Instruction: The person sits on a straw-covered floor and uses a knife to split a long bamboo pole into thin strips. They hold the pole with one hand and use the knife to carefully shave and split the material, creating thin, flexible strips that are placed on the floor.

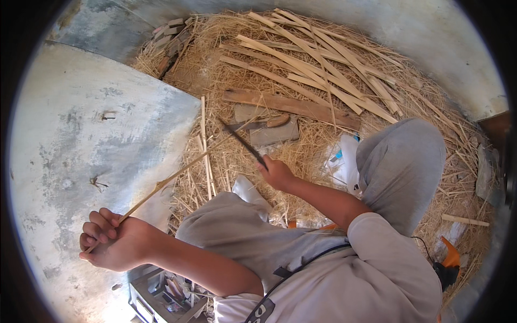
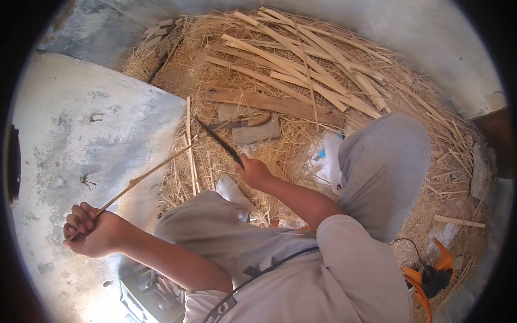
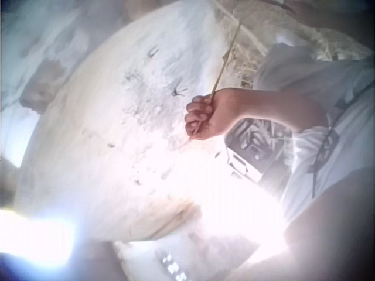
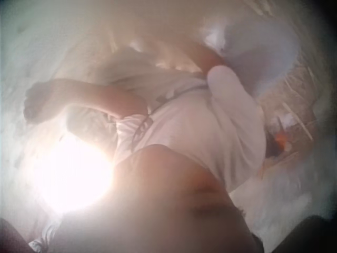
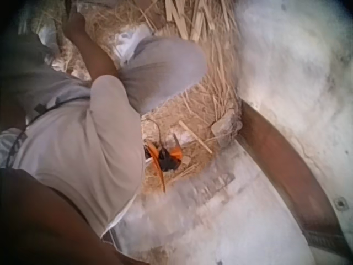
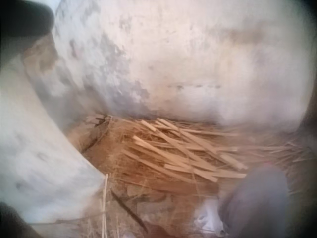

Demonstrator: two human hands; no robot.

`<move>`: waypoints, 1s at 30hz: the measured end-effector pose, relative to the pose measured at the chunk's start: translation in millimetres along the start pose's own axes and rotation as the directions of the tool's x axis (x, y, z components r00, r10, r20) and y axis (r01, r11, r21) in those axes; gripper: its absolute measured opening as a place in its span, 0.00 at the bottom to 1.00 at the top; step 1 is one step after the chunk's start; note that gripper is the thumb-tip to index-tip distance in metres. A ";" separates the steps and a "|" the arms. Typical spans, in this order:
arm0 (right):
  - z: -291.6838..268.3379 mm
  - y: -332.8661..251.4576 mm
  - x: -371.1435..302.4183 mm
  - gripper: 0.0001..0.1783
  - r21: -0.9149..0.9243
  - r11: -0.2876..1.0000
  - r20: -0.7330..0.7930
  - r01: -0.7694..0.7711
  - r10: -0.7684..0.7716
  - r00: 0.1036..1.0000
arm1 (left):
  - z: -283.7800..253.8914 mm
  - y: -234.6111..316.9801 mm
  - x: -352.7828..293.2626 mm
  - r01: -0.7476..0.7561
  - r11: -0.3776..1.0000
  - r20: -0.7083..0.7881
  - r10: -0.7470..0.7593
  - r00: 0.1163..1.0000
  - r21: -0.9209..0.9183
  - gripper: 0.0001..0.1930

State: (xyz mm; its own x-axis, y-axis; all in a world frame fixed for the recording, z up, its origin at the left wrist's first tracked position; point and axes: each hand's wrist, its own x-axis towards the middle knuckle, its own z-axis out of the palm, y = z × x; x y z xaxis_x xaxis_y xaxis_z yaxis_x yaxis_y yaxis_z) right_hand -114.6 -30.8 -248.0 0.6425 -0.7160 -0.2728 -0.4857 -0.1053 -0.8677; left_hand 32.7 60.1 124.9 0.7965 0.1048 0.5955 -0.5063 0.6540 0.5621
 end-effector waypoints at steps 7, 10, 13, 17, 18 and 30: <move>11.5 35.6 27.3 0.25 -0.137 0.926 -0.172 -0.352 0.328 0.929 | 11.4 -5.1 -4.4 -0.059 0.987 -0.101 0.075 0.992 0.152 0.25; 5.3 47.9 23.4 0.26 -0.216 0.873 -0.179 -0.438 0.405 0.896 | 13.3 -7.2 -3.1 -0.068 0.978 -0.186 0.105 0.977 0.196 0.25; -18.3 42.2 9.1 0.26 -0.465 0.860 0.090 -0.210 0.282 0.955 | 9.1 -6.8 -3.9 -0.068 0.971 -0.206 0.117 0.972 0.231 0.25; -61.9 32.6 2.1 0.26 -0.496 0.857 -0.016 -0.142 0.155 0.988 | 5.3 -5.1 -2.5 -0.061 0.974 -0.186 0.102 0.977 0.216 0.26; -66.8 56.2 11.0 0.24 -0.582 0.809 -0.066 -0.089 0.062 0.996 | 8.7 -5.2 -3.9 -0.052 0.978 -0.177 0.089 0.980 0.203 0.25; -143.4 204.1 5.1 0.08 -0.926 0.342 -0.070 -0.159 0.257 0.964 | 18.3 17.9 -3.6 -0.148 0.954 -0.298 0.225 0.928 0.259 0.21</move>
State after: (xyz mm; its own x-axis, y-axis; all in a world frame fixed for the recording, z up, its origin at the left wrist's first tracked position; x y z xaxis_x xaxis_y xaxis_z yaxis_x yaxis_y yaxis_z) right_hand -295.5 -154.9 -366.9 0.4530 -0.7657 -0.4566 -0.8169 -0.5616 0.1312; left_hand 14.8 57.7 143.3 0.7233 0.4679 0.5078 -0.6871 0.4142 0.5970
